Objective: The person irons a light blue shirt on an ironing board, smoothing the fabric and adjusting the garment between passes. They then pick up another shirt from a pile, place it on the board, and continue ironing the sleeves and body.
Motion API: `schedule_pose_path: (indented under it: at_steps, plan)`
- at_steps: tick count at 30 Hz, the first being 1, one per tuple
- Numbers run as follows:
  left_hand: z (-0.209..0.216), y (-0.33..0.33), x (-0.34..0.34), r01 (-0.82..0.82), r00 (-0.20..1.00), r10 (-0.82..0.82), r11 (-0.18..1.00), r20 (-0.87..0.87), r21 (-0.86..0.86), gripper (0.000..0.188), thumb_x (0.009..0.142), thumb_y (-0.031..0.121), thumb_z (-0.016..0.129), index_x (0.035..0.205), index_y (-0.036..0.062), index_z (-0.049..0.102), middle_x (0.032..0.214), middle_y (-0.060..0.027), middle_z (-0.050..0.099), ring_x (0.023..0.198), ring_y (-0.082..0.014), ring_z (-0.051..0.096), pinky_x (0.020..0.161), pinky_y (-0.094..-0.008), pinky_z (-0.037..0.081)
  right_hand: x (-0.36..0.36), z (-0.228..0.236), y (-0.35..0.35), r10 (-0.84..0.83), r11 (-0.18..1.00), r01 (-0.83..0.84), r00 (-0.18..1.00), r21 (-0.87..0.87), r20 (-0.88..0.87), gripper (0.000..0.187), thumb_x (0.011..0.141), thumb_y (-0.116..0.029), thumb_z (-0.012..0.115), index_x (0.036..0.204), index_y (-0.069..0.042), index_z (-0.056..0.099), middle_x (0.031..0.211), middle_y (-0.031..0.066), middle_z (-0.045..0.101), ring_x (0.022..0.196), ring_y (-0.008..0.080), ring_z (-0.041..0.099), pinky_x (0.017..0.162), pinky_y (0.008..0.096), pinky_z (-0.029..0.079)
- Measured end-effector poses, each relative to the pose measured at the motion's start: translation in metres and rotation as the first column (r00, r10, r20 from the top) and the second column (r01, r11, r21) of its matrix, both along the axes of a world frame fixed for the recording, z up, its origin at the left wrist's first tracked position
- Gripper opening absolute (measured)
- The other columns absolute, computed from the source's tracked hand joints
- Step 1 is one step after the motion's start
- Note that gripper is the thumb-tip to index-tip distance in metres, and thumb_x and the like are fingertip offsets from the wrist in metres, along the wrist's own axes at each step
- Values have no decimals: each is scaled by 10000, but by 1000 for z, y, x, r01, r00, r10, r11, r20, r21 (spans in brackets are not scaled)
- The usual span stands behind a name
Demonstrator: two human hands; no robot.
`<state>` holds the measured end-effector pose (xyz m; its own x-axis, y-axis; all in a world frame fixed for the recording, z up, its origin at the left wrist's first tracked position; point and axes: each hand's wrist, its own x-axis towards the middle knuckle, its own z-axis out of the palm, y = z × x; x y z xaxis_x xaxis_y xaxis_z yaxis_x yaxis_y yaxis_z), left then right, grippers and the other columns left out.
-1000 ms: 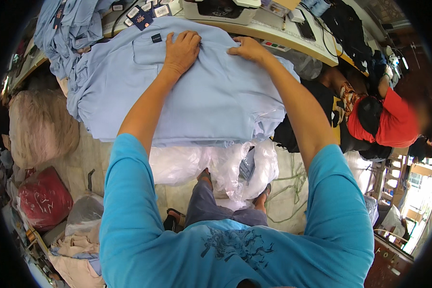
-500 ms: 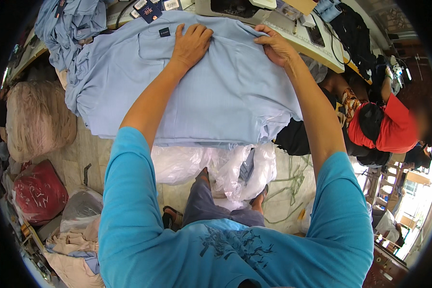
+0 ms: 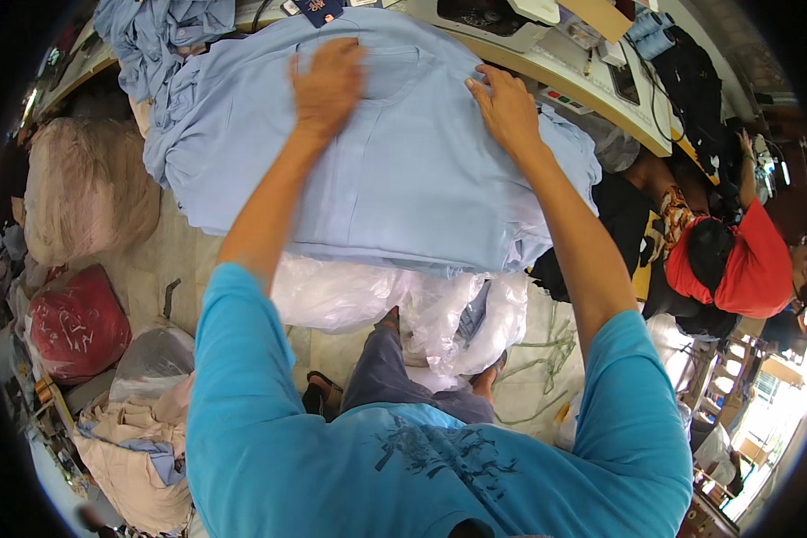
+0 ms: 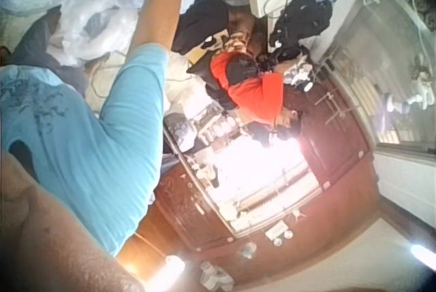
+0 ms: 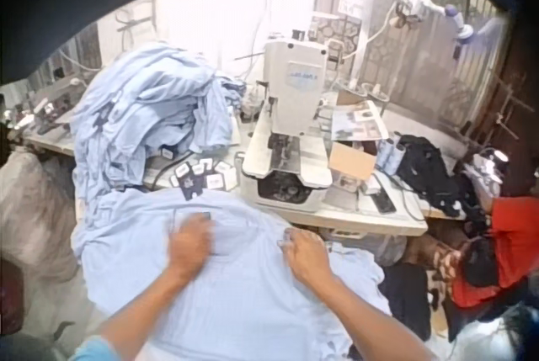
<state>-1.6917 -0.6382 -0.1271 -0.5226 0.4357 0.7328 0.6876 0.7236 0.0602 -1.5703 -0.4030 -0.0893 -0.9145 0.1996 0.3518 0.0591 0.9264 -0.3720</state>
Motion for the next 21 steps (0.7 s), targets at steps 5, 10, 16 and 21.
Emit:
schedule_pose_path:
  at_steps: [5, 10, 16, 21]
  plan:
    - [-16, -125, -57, -284, 958, 277, 952, -74, -111, 248, 865, 286, 503, 1094, 203, 551, 1082, 29, 570, 1035, -150, 519, 907, -500, 298, -22, -13, -3, 41, 975, -45, 999, 217, 24, 401, 847, -442, 531, 1025, -93, 618, 936, 75, 633, 907, 256, 565, 756, 405, 397]
    - [-12, -125, -86, -227, 970, 241, 896, -12, -381, 237, 912, 331, 449, 1068, 191, 561, 991, 17, 587, 937, -154, 553, 887, -481, 324, -46, -24, -6, 117, 973, -121, 993, 199, 29, 394, 851, -438, 529, 1023, -93, 609, 880, 63, 647, 856, 248, 583, 741, 400, 398]
    - [-24, -128, -121, -369, 925, 380, 890, -12, -268, 248, 917, 365, 440, 1072, 203, 546, 987, 24, 593, 932, -177, 562, 857, -484, 345, -57, 2, -19, -104, 994, 90, 965, 67, 241, 341, 862, -372, 525, 1061, -98, 560, 959, 82, 633, 901, 267, 557, 773, 412, 379]
    - [-29, -108, -126, -356, 933, 313, 879, -179, -318, 261, 910, 400, 442, 1022, 189, 547, 922, 22, 607, 853, -181, 586, 837, -492, 374, -61, -20, 0, -59, 996, 46, 985, 77, 165, 295, 843, -313, 544, 955, -41, 521, 937, 209, 591, 890, 347, 567, 732, 403, 453]
